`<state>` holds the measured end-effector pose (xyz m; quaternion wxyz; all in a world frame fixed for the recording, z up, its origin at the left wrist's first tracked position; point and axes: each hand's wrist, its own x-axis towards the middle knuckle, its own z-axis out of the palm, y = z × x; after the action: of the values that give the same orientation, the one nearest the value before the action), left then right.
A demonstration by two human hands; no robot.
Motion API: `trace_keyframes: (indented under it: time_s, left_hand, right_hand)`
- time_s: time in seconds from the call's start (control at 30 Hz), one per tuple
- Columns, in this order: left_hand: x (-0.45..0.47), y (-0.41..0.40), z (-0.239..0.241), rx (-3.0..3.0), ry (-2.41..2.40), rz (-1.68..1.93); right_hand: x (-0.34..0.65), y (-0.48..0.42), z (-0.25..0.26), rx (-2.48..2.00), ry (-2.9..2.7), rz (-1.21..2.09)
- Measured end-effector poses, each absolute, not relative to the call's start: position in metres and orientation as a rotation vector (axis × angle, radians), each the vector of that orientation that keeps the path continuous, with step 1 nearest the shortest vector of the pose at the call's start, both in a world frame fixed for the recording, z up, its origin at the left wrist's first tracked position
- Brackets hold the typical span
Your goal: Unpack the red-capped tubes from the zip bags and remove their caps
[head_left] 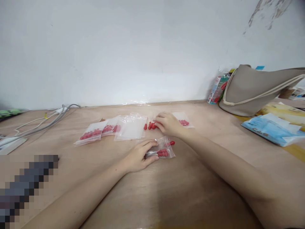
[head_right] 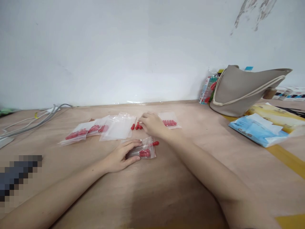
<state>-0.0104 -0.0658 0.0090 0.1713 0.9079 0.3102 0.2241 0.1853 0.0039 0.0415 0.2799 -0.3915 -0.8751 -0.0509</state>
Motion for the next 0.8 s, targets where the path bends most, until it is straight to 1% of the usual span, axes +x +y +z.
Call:
trace_keyframes:
  time_s: [0.13,0.2,0.3,0.47,0.67,0.8]
  left_hand:
    - [-0.010,-0.065,0.009,2.592,0.877,0.635]
    - [-0.010,-0.065,0.009,2.590,0.884,0.627]
    - [-0.010,-0.065,0.010,2.578,0.899,0.609]
    - [-0.012,-0.066,0.012,2.568,0.895,0.576]
    - [-0.010,-0.067,0.012,2.571,0.883,0.603]
    - [-0.008,-0.068,0.013,2.568,0.887,0.611]
  right_hand:
    - [0.216,-0.030,0.022,-1.092,-2.004,0.164]
    - [0.229,-0.046,0.012,-1.129,-1.978,0.347]
    - [0.240,-0.058,0.001,-1.203,-2.076,0.516]
    - [0.239,-0.054,-0.002,-1.216,-2.164,0.682]
    - [0.223,-0.053,0.000,-1.047,-2.052,0.777]
    - [0.218,-0.052,0.005,-0.943,-2.130,0.822]
